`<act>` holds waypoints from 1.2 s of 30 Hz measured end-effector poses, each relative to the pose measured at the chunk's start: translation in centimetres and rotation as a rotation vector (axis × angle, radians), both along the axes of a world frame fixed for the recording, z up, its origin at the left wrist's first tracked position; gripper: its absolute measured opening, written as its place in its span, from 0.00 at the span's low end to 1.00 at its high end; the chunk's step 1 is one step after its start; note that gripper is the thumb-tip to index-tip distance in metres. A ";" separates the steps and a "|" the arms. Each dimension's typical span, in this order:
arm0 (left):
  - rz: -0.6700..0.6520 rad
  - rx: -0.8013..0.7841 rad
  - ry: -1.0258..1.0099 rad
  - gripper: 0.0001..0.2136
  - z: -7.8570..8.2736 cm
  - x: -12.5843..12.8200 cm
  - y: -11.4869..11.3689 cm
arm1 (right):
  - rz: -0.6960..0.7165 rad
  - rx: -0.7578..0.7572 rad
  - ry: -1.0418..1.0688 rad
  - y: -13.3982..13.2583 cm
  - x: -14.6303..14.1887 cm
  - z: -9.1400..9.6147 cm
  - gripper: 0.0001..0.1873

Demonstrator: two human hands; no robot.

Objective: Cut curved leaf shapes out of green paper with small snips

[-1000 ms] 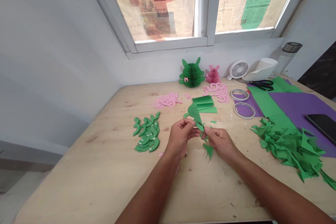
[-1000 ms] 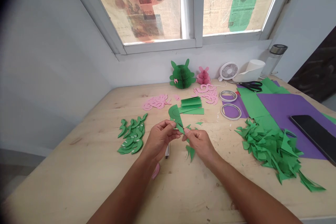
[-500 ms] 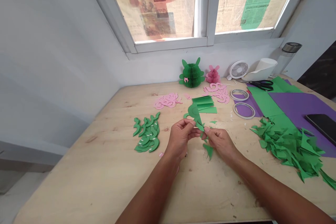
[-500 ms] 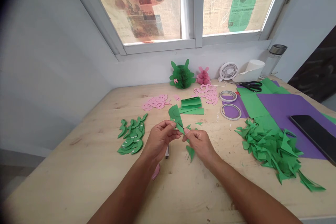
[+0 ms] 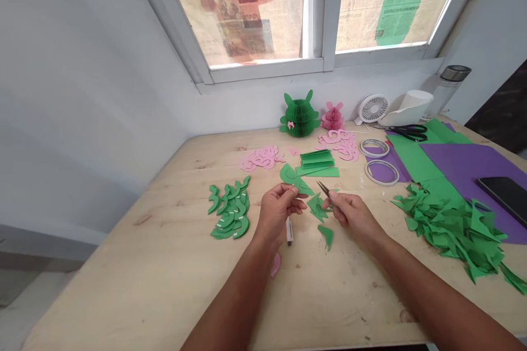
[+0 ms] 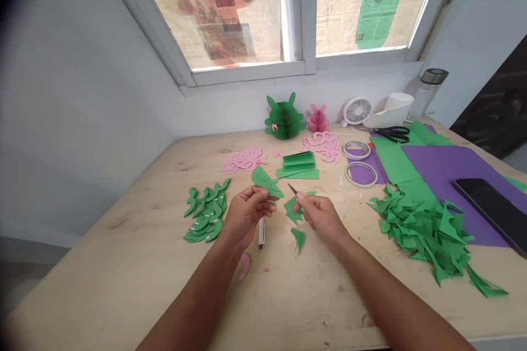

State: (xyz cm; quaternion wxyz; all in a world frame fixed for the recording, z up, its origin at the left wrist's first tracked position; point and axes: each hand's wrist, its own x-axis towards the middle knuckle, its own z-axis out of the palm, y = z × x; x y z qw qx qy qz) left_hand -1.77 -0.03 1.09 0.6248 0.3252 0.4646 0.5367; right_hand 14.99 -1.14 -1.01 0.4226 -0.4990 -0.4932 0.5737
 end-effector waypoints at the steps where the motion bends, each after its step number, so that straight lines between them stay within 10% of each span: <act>1: -0.021 0.009 0.011 0.10 0.0 0.0 0.0 | -0.041 0.015 0.012 0.0 0.0 0.0 0.24; 12: -0.517 0.038 0.239 0.06 0.3 0.5 -0.9 | -0.101 0.082 0.051 0.1 -0.1 0.1 0.16; 24: -0.235 0.085 0.256 0.07 -0.4 0.6 -0.3 | -0.227 0.117 -0.008 0.1 -0.7 -0.6 0.17; 36: -0.273 -0.017 0.170 0.11 -0.5 1.2 -0.7 | -0.321 0.124 0.127 -0.1 -1.0 -1.1 0.19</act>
